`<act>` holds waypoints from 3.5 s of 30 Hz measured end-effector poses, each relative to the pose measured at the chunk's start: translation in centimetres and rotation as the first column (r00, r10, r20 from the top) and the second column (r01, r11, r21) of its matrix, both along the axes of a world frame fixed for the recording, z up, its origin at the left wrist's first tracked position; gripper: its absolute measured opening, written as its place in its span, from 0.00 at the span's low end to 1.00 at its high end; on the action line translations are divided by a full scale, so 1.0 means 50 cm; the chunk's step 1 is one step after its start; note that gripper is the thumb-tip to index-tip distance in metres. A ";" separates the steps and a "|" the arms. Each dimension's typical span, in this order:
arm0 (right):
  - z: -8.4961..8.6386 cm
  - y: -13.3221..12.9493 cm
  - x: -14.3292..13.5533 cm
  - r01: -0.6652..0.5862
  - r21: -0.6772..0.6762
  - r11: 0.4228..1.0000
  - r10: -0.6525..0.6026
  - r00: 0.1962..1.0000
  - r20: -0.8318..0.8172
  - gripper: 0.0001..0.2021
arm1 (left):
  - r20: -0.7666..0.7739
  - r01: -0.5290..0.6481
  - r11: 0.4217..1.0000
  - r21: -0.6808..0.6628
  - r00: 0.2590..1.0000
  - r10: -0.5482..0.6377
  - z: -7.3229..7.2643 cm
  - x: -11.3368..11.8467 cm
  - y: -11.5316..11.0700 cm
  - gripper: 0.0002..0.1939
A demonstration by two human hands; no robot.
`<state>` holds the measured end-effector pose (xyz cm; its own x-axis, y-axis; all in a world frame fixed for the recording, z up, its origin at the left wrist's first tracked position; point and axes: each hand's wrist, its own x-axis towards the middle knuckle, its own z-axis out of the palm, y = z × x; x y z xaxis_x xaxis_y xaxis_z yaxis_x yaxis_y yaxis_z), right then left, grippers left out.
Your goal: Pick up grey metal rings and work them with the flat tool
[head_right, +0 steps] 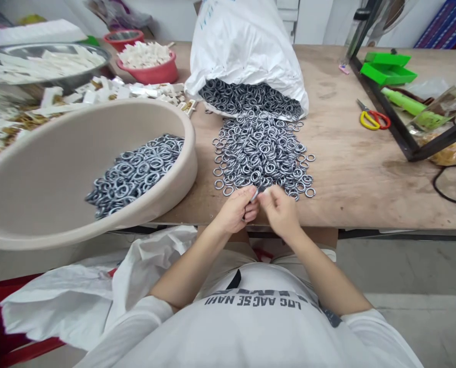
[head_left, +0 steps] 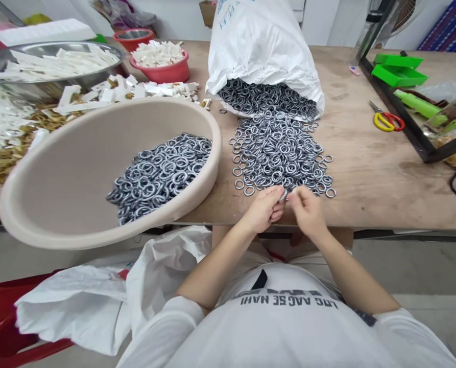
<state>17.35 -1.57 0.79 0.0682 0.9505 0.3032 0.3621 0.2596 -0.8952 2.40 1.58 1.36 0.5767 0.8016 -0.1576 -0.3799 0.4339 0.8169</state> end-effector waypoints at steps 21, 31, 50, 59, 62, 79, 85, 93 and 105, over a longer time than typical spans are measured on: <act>0.032 0.002 0.033 -0.009 -0.066 0.998 0.035 0.913 0.407 0.11 | -0.096 -0.351 0.936 -0.016 0.932 0.348 0.038 -0.067 -0.042 0.16; 0.057 -0.040 0.007 -0.228 -0.215 0.950 0.180 0.958 -0.223 0.17 | -0.314 -0.093 0.912 0.399 0.921 0.231 0.048 -0.036 -0.062 0.16; 0.039 -0.061 -0.003 -0.147 0.000 0.989 0.147 0.989 0.028 0.16 | -0.073 -0.137 0.988 -0.071 0.989 0.132 0.031 -0.020 -0.097 0.21; 0.033 -0.071 -0.005 -0.174 0.071 0.982 0.137 0.923 0.359 0.15 | -0.070 -0.162 0.978 -0.134 0.986 0.154 0.028 -0.023 -0.095 0.20; 0.032 -0.053 0.010 -0.092 -0.009 0.996 0.090 0.942 0.324 0.18 | -0.050 -0.046 0.995 -0.084 0.998 0.042 0.033 -0.031 -0.104 0.21; 0.032 -0.017 0.014 -0.072 -0.179 0.981 0.080 0.996 0.038 0.11 | -0.012 -0.273 0.943 -0.191 0.961 0.276 0.034 -0.055 -0.079 0.13; 0.035 -0.057 -0.029 -0.304 -0.352 0.885 0.055 0.820 -0.570 0.18 | -0.176 -0.309 0.948 0.072 0.932 0.317 0.016 -0.017 -0.099 0.20; 0.033 -0.075 -0.039 -0.238 -0.242 0.940 0.101 0.877 -0.470 0.19 | -0.140 -0.238 0.970 0.041 0.960 0.241 0.021 -0.011 -0.104 0.22; 0.039 -0.083 0.000 -0.146 0.076 0.986 0.133 0.978 0.161 0.13 | -0.035 -0.177 0.976 -0.123 0.984 0.174 0.030 -0.022 -0.097 0.22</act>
<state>17.36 -5.69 2.76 -0.1177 0.9169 0.3814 0.4495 0.3917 -0.8028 1.31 -3.25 2.84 0.4236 0.8630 -0.2753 -0.4404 0.4618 0.7700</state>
